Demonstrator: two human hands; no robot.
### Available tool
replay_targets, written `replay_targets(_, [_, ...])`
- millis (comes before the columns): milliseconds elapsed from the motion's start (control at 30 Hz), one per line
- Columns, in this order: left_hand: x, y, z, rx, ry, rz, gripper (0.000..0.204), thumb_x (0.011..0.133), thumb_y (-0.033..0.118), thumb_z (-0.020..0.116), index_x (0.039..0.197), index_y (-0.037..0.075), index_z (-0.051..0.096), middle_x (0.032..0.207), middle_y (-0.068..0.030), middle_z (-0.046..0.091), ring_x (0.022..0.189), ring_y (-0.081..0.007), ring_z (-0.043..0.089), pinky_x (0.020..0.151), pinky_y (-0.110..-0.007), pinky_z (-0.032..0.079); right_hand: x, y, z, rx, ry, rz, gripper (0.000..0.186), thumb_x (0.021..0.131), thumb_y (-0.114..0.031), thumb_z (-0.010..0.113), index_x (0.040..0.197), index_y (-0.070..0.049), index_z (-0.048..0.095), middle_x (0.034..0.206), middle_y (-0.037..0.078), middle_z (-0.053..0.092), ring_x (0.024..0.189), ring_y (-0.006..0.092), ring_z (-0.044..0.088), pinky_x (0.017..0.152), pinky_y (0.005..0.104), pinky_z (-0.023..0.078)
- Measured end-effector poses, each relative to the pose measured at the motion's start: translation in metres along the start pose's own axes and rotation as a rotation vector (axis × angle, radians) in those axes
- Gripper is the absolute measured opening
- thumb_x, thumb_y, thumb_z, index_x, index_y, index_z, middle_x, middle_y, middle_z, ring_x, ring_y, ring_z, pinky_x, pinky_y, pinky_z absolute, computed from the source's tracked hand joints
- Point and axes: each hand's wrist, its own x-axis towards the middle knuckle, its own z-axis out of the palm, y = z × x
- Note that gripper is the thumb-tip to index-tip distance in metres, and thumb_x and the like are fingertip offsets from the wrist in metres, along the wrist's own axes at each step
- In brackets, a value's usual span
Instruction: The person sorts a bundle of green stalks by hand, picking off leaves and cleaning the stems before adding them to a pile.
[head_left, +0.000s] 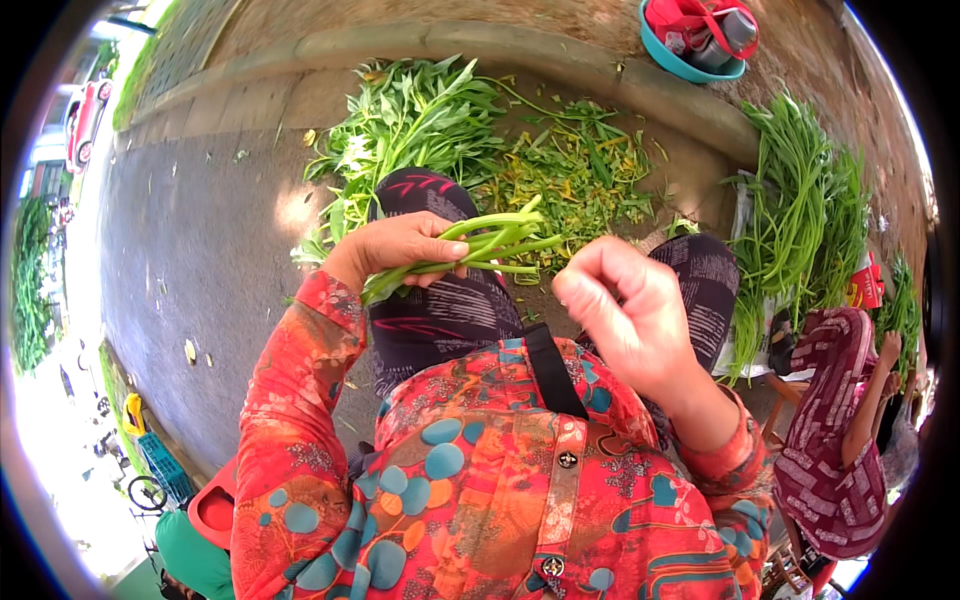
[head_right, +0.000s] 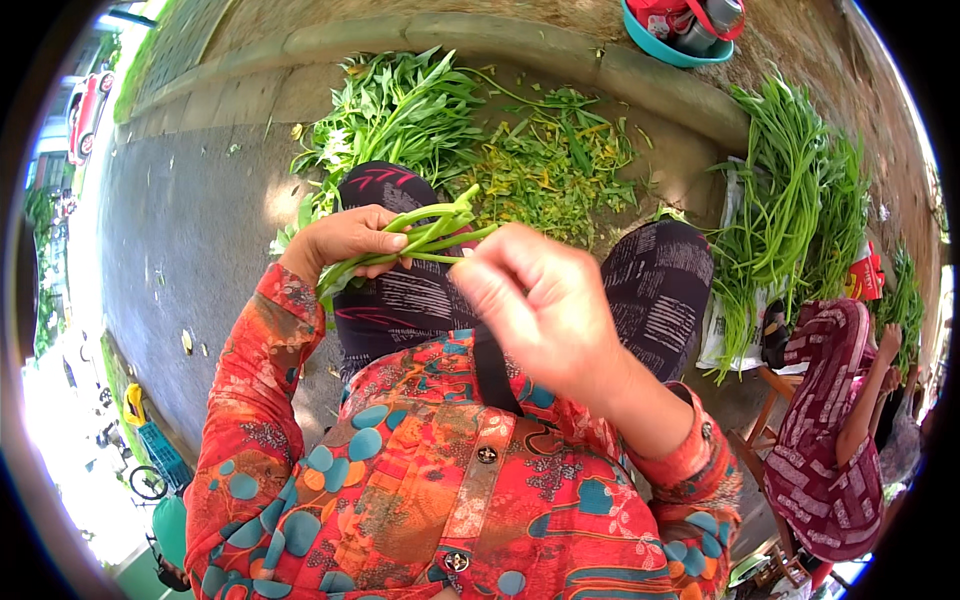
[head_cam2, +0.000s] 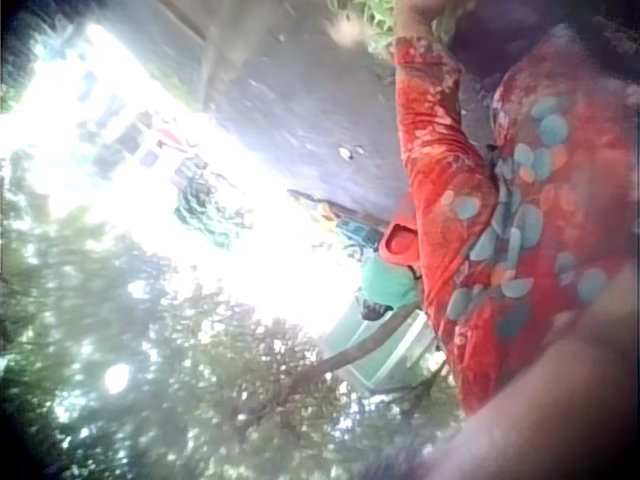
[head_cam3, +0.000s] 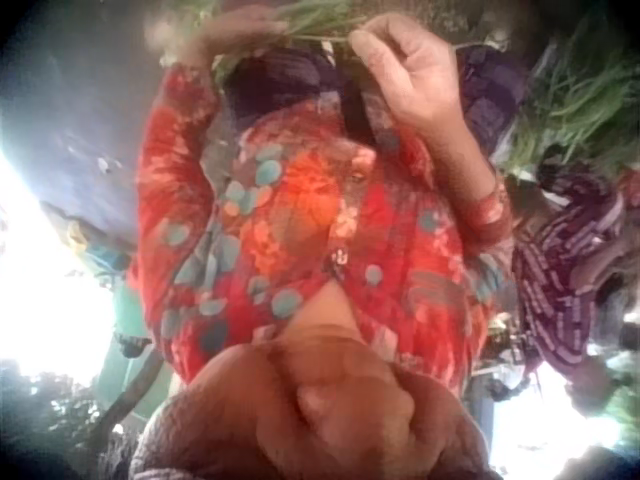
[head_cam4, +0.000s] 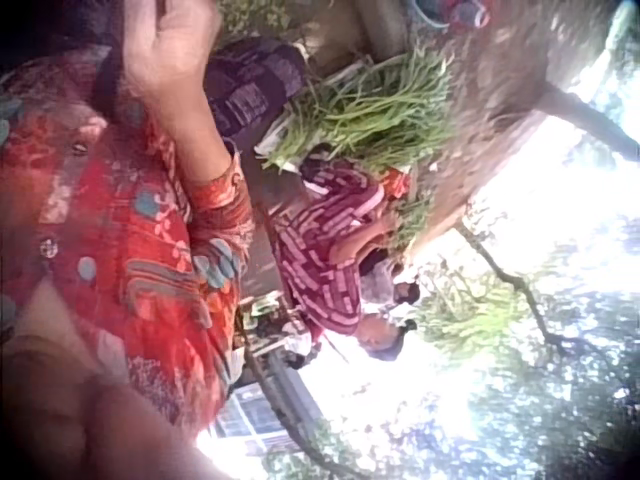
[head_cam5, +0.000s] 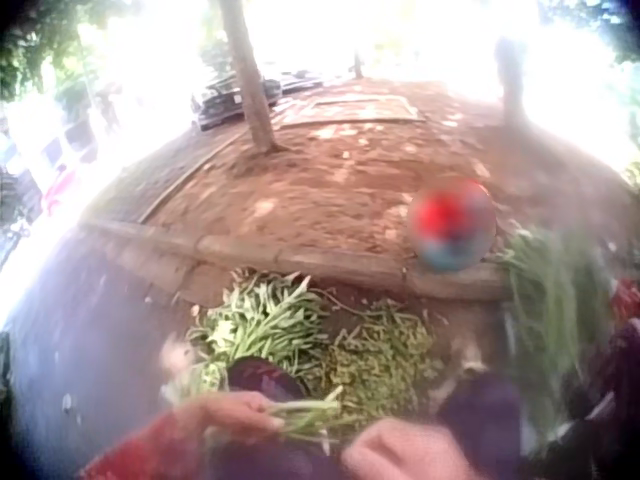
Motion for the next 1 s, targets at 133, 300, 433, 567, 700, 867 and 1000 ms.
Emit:
replay_targets(133, [0.005, 0.004, 0.007, 0.043, 0.026, -0.003, 0.036, 0.090, 0.035, 0.060, 0.089, -0.001, 0.063, 0.054, -0.0007, 0.053, 0.041, -0.0063, 0.046, 0.039, -0.019, 0.036, 0.009, 0.052, -0.009, -0.189, 0.270, -0.036, 0.008, 0.088, -0.003, 0.056, 0.093, 0.001, 0.061, 0.075, 0.005, 0.059, 0.068, 0.0095, 0.054, 0.061, 0.0245, 0.045])
replay_targets(300, [0.004, 0.004, 0.012, 0.097, 0.072, -0.028, 0.035, 0.089, 0.036, 0.062, 0.089, 0.001, 0.063, 0.055, 0.0012, 0.053, 0.044, -0.0049, 0.048, 0.040, -0.019, 0.037, 0.012, 0.075, -0.007, -0.178, 0.280, 0.043, 0.012, 0.086, -0.004, 0.059, 0.096, 0.001, 0.063, 0.083, 0.006, 0.059, 0.071, 0.0100, 0.055, 0.064, 0.0239, 0.045])
replay_targets(433, [0.004, 0.004, 0.016, 0.139, 0.097, -0.034, 0.034, 0.089, 0.036, 0.062, 0.090, 0.003, 0.064, 0.056, 0.0024, 0.053, 0.045, -0.0045, 0.048, 0.041, -0.019, 0.037, 0.011, 0.076, 0.000, -0.078, 0.244, 0.126, 0.012, 0.086, -0.006, 0.061, 0.095, 0.002, 0.064, 0.085, 0.006, 0.060, 0.072, 0.0094, 0.056, 0.066, 0.0228, 0.046])
replay_targets(567, [0.005, 0.008, 0.023, 0.197, 0.141, -0.058, 0.032, 0.088, 0.037, 0.063, 0.092, 0.005, 0.065, 0.056, 0.0029, 0.052, 0.046, -0.0043, 0.049, 0.041, -0.019, 0.037, 0.007, 0.076, 0.005, -0.023, 0.229, 0.159, 0.014, 0.087, -0.008, 0.062, 0.094, 0.004, 0.064, 0.083, 0.004, 0.061, 0.072, 0.0068, 0.056, 0.066, 0.0216, 0.046])
replay_targets(700, [0.005, 0.007, 0.031, 0.294, 0.218, -0.088, 0.030, 0.087, 0.037, 0.065, 0.095, 0.008, 0.066, 0.057, 0.0029, 0.052, 0.047, -0.0047, 0.048, 0.043, -0.020, 0.038, 0.004, 0.077, 0.005, -0.006, 0.218, 0.239, 0.015, 0.088, -0.009, 0.061, 0.097, 0.003, 0.064, 0.075, -0.001, 0.059, 0.069, 0.0044, 0.053, 0.062, 0.0208, 0.045])
replay_targets(867, [0.004, 0.002, 0.043, 0.387, 0.351, 0.023, 0.029, 0.086, 0.034, 0.067, 0.096, 0.007, 0.066, 0.059, 0.0021, 0.054, 0.051, -0.0077, 0.049, 0.049, -0.023, 0.040, 0.001, 0.085, 0.006, 0.140, 0.217, 0.302, 0.016, 0.090, -0.008, 0.059, 0.099, 0.003, 0.064, 0.072, -0.004, 0.057, 0.065, 0.0014, 0.048, 0.056, 0.0177, 0.040])
replay_targets(1000, [0.001, -0.005, 0.055, 0.685, 0.565, 0.203, 0.030, 0.086, 0.033, 0.067, 0.096, 0.005, 0.065, 0.063, -0.0054, 0.059, 0.056, -0.0146, 0.054, 0.056, -0.031, 0.045, 0.000, 0.086, 0.009, 0.226, 0.250, 0.338, 0.016, 0.092, -0.012, 0.057, 0.097, 0.001, 0.065, 0.073, -0.003, 0.057, 0.062, 0.0015, 0.047, 0.054, 0.0169, 0.039])
